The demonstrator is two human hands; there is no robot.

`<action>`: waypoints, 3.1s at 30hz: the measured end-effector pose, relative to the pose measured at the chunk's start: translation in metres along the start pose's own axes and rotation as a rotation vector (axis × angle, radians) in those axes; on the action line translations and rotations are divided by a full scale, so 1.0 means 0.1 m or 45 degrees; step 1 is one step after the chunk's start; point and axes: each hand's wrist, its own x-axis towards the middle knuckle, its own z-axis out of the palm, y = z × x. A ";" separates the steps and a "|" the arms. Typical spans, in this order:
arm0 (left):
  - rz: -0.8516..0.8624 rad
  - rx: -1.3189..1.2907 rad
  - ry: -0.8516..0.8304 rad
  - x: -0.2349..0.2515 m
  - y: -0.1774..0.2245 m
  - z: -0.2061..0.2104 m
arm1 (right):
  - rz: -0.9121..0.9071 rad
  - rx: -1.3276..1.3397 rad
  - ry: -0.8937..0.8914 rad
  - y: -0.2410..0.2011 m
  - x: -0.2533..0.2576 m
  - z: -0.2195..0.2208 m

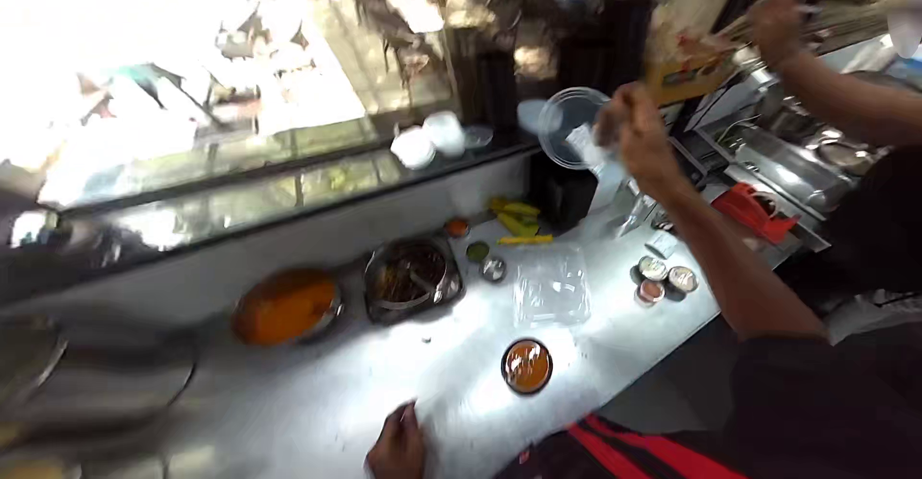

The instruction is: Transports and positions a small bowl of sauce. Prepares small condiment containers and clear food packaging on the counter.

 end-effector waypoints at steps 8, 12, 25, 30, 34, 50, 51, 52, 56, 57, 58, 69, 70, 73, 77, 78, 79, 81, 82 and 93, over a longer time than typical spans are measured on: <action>-0.065 -1.031 -1.129 -0.14 1.38 0.39 | 0.805 0.251 -0.327 -0.21 -2.80 0.87; -0.295 -0.987 -1.093 -0.29 1.38 0.28 | 0.836 0.235 -0.256 -0.05 -3.75 1.38; -0.037 -0.220 -0.798 -0.42 1.03 0.47 | 1.012 0.087 -0.185 0.14 -4.17 1.49; 0.088 -0.144 -0.647 -0.31 1.01 0.63 | 1.018 -0.011 -0.040 0.10 -3.98 1.62; 0.102 -0.123 -0.580 -0.23 1.01 0.77 | 0.990 -0.015 -0.007 0.08 -3.91 1.65; 0.249 0.185 -0.588 -0.14 1.02 1.07 | 1.058 0.063 0.003 0.33 -3.93 1.75; 0.273 0.244 -0.584 -0.13 1.03 1.08 | 1.060 0.066 -0.010 0.34 -3.94 1.75; 0.287 0.301 -0.581 -0.13 1.05 1.09 | 1.070 0.079 -0.026 0.34 -3.95 1.73; 0.317 0.460 -0.608 -0.20 1.10 1.16 | 1.181 0.249 -0.046 0.34 -3.95 1.67; 0.324 0.471 -0.625 -0.22 1.11 1.19 | 1.212 0.311 -0.034 0.33 -3.93 1.66; 0.324 0.471 -0.647 -0.26 1.12 1.23 | 1.239 0.366 -0.023 0.36 -3.91 1.66; 0.394 0.558 -0.491 -0.38 1.17 1.57 | 1.503 0.724 0.107 0.36 -3.82 1.70; 0.406 0.550 -0.468 -0.38 1.14 1.59 | 1.522 0.742 0.127 0.36 -3.81 1.70; 0.406 0.516 -0.424 -0.41 1.06 1.63 | 1.564 0.771 0.163 0.38 -3.80 1.72; 0.423 0.475 -0.402 -0.41 1.03 1.64 | 1.622 0.783 0.164 0.48 -3.74 1.75; 0.429 0.470 -0.402 -0.41 1.03 1.64 | 1.637 0.791 0.160 0.52 -3.71 1.75; 0.433 0.466 -0.404 -0.41 1.02 1.64 | 1.653 0.789 0.159 0.57 -3.65 1.76; 0.436 0.467 -0.411 -0.40 1.02 1.64 | 1.651 0.724 0.069 0.66 -3.56 1.75; 0.433 0.469 -0.414 -0.39 1.02 1.64 | 1.637 0.664 -0.009 0.70 -3.51 1.74; 0.500 0.462 -0.422 -0.39 0.97 1.63 | 1.368 0.271 -0.823 1.10 -2.91 1.89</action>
